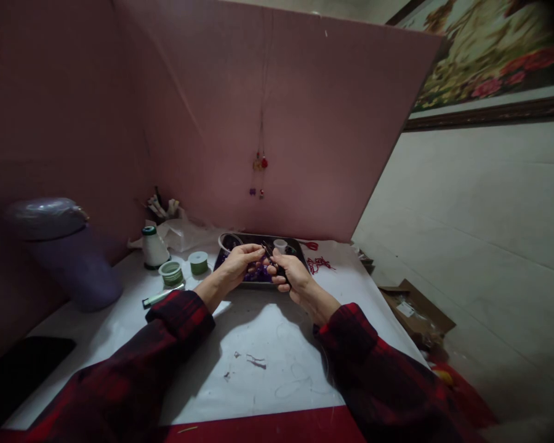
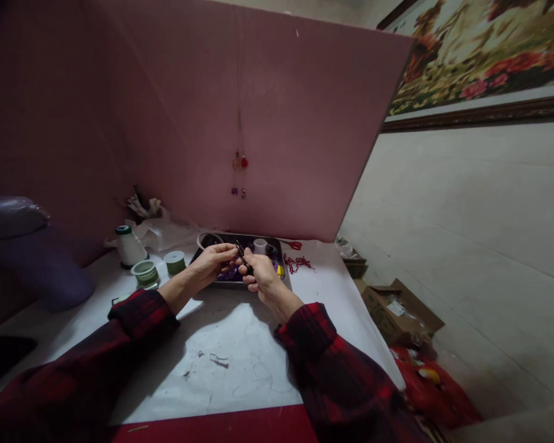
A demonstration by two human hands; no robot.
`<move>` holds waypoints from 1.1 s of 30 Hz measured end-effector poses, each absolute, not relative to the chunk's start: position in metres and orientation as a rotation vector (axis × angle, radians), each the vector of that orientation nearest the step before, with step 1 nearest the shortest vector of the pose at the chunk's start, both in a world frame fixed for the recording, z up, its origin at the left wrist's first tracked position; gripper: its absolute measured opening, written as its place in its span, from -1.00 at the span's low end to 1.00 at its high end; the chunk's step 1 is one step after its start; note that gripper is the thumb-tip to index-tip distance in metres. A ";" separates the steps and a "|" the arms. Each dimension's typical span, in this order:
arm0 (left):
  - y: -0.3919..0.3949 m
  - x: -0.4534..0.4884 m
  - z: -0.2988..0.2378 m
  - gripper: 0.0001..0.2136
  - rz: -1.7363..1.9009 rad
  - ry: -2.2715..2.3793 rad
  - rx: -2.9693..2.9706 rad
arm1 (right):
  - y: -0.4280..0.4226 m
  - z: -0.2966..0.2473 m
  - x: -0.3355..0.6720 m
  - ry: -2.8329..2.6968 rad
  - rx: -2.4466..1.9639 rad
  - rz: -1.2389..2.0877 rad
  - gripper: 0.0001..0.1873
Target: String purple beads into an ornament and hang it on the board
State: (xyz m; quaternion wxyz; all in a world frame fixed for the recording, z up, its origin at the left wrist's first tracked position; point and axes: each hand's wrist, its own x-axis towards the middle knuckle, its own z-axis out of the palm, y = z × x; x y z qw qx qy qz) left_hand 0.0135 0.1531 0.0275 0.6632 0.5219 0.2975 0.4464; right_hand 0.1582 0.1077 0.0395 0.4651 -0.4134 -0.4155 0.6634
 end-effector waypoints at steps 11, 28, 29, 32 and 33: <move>0.154 0.019 0.025 -0.71 1.136 0.733 1.192 | 0.106 0.041 0.156 -0.985 -1.069 1.591 -0.65; 0.150 0.017 0.031 -0.78 1.039 0.696 1.120 | 0.103 0.042 0.152 -0.976 -1.121 1.505 -0.72; 0.149 0.017 0.032 -0.79 1.033 0.700 1.109 | 0.104 0.042 0.152 -0.975 -1.121 1.509 -0.72; 0.147 0.017 0.035 -0.80 1.019 0.709 1.105 | 0.105 0.041 0.153 -0.977 -1.123 1.524 -0.70; 0.146 0.017 0.036 -0.80 1.013 0.711 1.106 | 0.105 0.041 0.154 -0.980 -1.127 1.526 -0.70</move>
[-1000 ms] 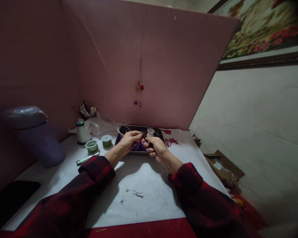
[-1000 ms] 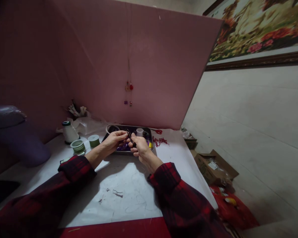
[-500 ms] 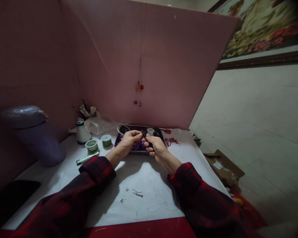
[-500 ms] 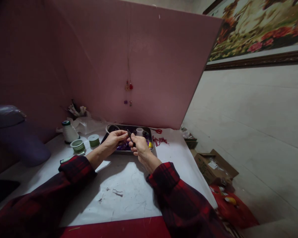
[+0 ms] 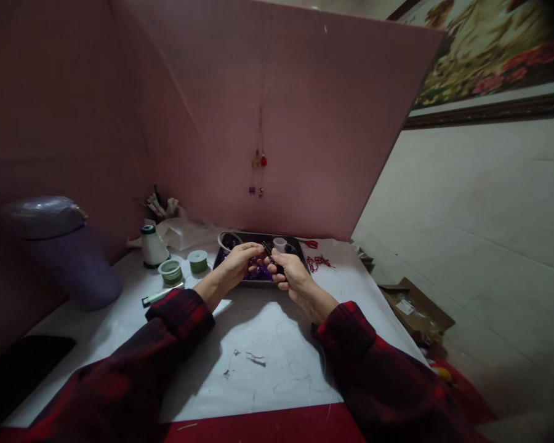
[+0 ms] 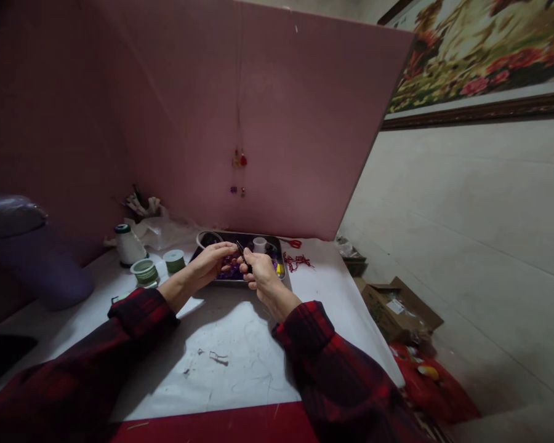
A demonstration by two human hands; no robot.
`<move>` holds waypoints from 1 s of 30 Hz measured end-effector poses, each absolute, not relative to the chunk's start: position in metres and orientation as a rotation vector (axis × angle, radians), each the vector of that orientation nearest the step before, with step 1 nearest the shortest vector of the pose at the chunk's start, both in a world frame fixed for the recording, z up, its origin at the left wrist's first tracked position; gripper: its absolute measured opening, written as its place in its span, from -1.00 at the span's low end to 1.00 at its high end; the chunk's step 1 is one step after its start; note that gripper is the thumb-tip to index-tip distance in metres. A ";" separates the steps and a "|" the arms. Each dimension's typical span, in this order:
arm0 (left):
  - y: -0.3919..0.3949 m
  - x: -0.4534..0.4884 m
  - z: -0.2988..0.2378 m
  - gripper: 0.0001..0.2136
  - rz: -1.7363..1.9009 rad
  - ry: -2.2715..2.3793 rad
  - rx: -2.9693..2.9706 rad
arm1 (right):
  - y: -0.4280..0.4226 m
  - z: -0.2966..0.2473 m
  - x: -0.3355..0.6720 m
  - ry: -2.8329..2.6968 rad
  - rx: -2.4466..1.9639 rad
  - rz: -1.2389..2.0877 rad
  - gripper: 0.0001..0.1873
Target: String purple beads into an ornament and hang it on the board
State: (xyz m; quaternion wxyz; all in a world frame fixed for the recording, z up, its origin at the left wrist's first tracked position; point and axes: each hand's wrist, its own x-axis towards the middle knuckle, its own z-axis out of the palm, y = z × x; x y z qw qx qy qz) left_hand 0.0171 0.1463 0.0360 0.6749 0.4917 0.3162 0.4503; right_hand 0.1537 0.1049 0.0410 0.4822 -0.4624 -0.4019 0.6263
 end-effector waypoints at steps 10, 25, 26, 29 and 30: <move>0.153 0.021 0.022 -0.75 1.034 0.768 1.361 | 0.103 0.042 0.151 -1.008 -1.152 1.502 -0.69; 0.155 0.022 0.020 -0.75 1.045 0.831 1.358 | 0.101 0.043 0.148 -0.904 -1.154 1.528 -0.67; 0.155 0.022 0.019 -0.75 1.047 0.838 1.361 | 0.102 0.043 0.148 -0.893 -1.149 1.542 -0.67; 0.156 0.023 0.019 -0.79 1.057 0.849 1.388 | 0.103 0.042 0.150 -0.860 -1.131 1.555 -0.67; 0.156 0.023 0.019 -0.80 1.065 0.853 1.389 | 0.104 0.042 0.151 -0.844 -1.118 1.558 -0.68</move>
